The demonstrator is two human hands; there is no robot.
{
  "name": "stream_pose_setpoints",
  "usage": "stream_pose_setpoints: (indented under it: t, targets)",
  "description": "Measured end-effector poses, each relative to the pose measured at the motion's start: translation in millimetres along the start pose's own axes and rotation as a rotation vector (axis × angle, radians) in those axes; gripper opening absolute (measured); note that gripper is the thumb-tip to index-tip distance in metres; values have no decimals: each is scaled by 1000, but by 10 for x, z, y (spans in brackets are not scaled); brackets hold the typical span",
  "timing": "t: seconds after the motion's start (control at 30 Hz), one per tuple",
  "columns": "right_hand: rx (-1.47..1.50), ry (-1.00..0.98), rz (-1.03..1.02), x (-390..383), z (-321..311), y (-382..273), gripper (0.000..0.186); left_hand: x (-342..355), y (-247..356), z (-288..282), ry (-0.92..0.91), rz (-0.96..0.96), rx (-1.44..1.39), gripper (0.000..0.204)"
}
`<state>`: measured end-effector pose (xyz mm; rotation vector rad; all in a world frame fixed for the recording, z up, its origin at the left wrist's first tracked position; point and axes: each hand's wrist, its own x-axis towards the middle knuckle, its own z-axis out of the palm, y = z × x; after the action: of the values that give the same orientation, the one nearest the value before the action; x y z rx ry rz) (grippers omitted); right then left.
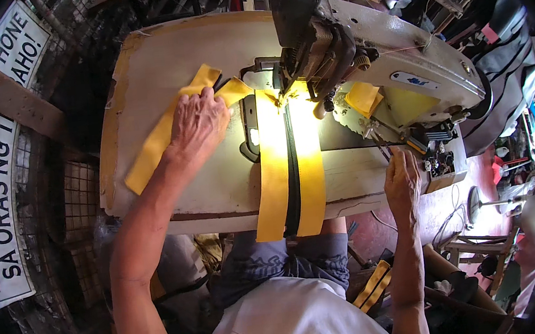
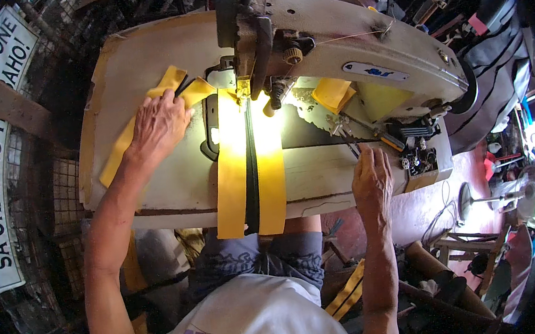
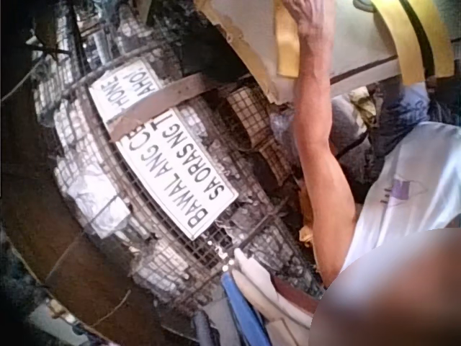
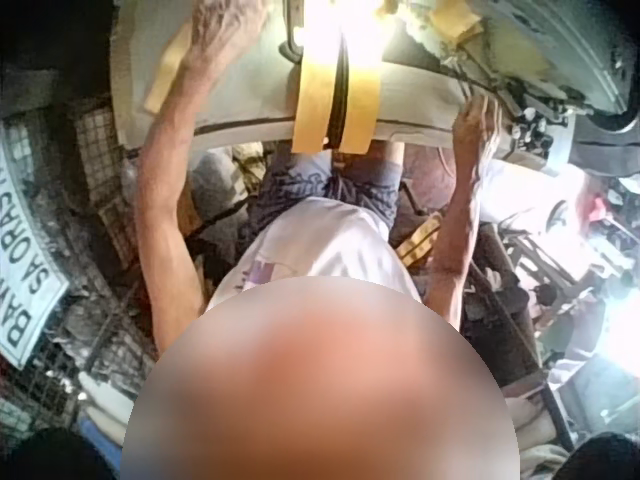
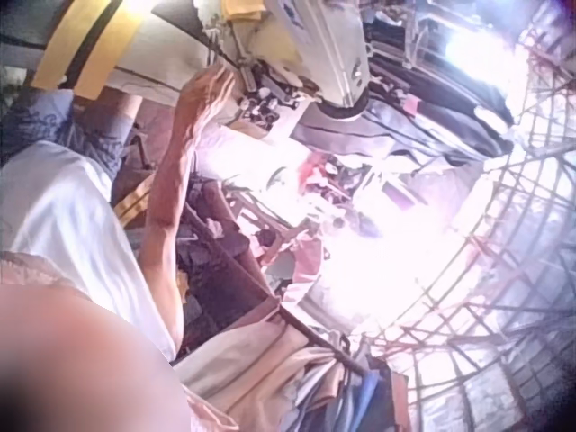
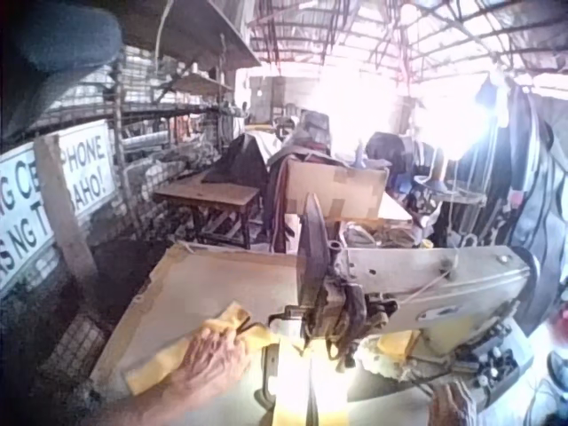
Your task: Sewing a zipper onto yellow fabric using an industrial sewing machine.
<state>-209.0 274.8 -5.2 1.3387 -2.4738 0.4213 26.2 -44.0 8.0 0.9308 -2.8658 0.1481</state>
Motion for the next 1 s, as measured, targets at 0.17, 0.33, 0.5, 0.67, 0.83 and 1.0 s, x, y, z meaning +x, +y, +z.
stream_pose_setpoints:
  t: [0.17, 0.33, 0.5, 0.67, 0.83, 1.0]
  targets:
    - [426, 0, 46, 27, -132, -643, 20, 141, 61, -28, 91, 121, -47, 28]
    - [513, -147, -23, 230, 91, -1513, 22, 467, -18, 264, 406, 323, -121, 19]
    - [341, -178, -17, 670, 449, -1976, 20, 490, -104, 562, 435, 283, -394, 14]
    - [186, -235, 129, 910, 706, -2196, 26, 478, -131, 584, 413, 300, -454, 17]
    - [427, -255, 253, 1046, 835, -2294, 30, 486, -122, 558, 437, 312, -450, 15]
    - [551, -292, 278, 1018, 741, -2297, 31, 476, -151, 580, 387, 268, -424, 15]
